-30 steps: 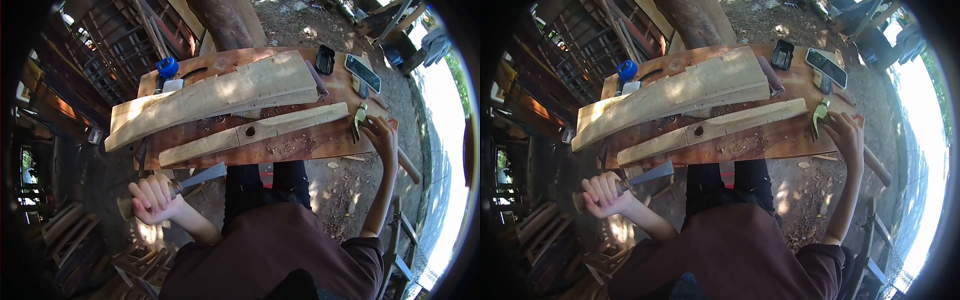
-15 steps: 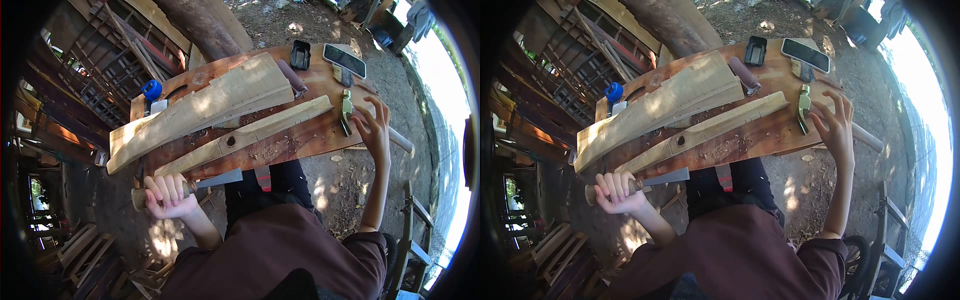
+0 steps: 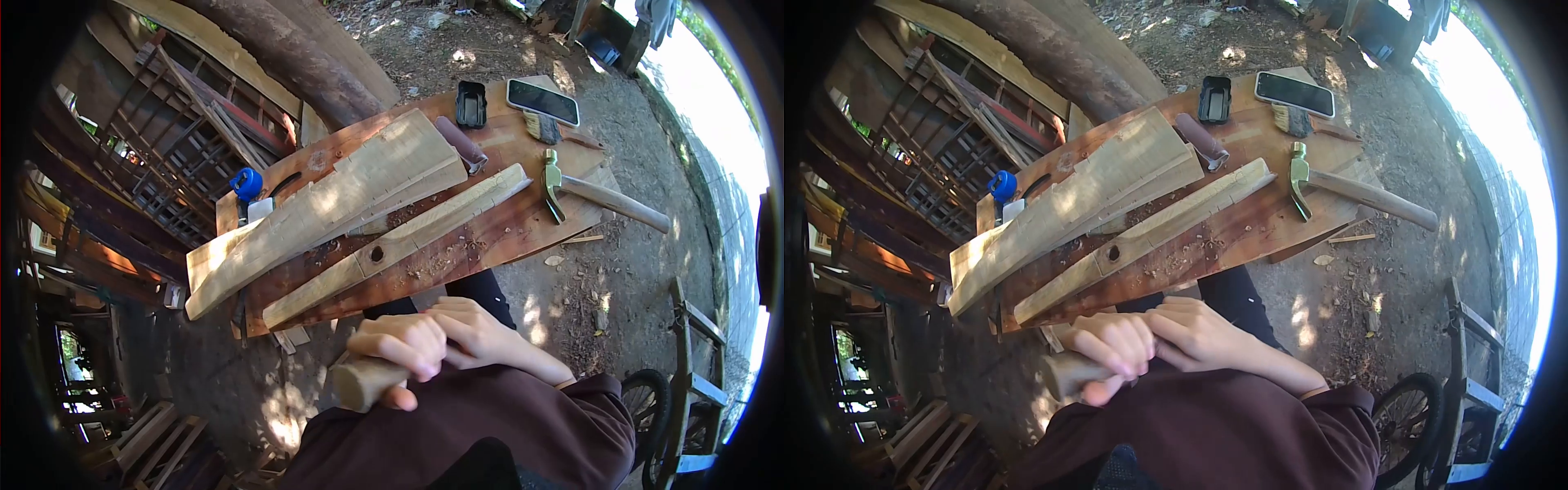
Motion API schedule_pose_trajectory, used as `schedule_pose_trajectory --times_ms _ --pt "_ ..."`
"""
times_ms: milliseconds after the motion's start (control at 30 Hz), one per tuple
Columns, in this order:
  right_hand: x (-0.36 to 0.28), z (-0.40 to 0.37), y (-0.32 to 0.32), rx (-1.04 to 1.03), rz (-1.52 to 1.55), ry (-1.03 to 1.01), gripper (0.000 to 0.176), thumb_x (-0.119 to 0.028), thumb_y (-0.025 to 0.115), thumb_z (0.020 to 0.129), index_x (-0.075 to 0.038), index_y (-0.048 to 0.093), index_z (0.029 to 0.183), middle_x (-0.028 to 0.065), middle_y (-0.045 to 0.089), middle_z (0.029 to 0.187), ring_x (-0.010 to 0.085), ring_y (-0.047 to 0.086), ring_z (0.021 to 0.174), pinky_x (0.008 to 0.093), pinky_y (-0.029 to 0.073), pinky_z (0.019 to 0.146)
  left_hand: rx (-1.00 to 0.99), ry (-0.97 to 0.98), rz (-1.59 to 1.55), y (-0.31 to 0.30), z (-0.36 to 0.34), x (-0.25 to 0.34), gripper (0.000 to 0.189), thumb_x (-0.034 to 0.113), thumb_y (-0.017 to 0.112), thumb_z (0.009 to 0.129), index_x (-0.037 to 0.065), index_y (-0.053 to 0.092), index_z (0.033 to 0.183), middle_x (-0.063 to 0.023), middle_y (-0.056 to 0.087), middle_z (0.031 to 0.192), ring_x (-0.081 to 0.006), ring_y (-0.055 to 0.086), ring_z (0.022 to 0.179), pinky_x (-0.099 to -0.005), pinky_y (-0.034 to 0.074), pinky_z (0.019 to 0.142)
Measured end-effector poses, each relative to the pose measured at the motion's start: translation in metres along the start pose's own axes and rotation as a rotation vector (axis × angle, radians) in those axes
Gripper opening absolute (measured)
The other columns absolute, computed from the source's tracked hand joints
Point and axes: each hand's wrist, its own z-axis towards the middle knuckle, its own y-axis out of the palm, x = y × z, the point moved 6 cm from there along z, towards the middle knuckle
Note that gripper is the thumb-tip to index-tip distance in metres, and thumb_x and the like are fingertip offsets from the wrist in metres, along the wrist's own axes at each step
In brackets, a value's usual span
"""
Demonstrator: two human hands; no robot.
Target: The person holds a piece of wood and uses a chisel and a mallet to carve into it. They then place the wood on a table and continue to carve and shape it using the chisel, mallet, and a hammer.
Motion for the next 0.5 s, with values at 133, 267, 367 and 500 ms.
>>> schedule_pose_trajectory --times_ms 133,267,367,500 --pt "0.009 -0.005 0.004 0.149 0.124 0.069 0.018 -0.006 0.058 0.075 0.001 0.054 0.091 0.0128 0.053 0.071 0.0309 0.055 0.064 0.0384 0.042 0.057 -0.138 -0.276 0.971 0.0 0.016 0.017 0.076 0.043 0.077 0.063 0.003 0.047 0.12 -0.0139 0.053 0.113 -0.0288 0.051 0.109 -0.0491 0.031 0.102" --pt "0.021 -0.014 -0.022 0.304 0.112 0.196 0.018 -0.006 0.055 0.074 0.003 0.057 0.089 0.0152 0.058 0.075 0.0297 0.059 0.066 0.0326 0.045 0.058 0.161 -0.46 1.461 -0.069 -0.031 0.033 0.076 0.032 0.08 0.061 0.007 0.047 0.124 -0.0107 0.05 0.122 -0.0283 0.047 0.116 -0.0528 0.023 0.105" --pt "0.022 -0.019 -0.046 0.402 0.0 0.324 0.015 -0.008 0.055 0.074 0.002 0.057 0.085 0.0145 0.058 0.069 0.0285 0.06 0.063 0.0313 0.045 0.057 0.229 -0.637 1.745 -0.109 -0.083 0.065 0.072 0.039 0.08 0.059 0.009 0.051 0.119 -0.0091 0.05 0.119 -0.0284 0.046 0.115 -0.0546 0.02 0.105" --pt "0.032 -0.021 -0.067 0.544 -0.109 0.338 0.012 -0.009 0.056 0.074 0.002 0.056 0.08 0.0076 0.054 0.062 0.0135 0.052 0.054 0.0245 0.037 0.05 0.332 -0.758 1.959 -0.116 -0.121 0.109 0.072 0.037 0.079 0.058 0.01 0.052 0.119 -0.0078 0.049 0.121 -0.028 0.044 0.116 -0.0513 0.019 0.106"
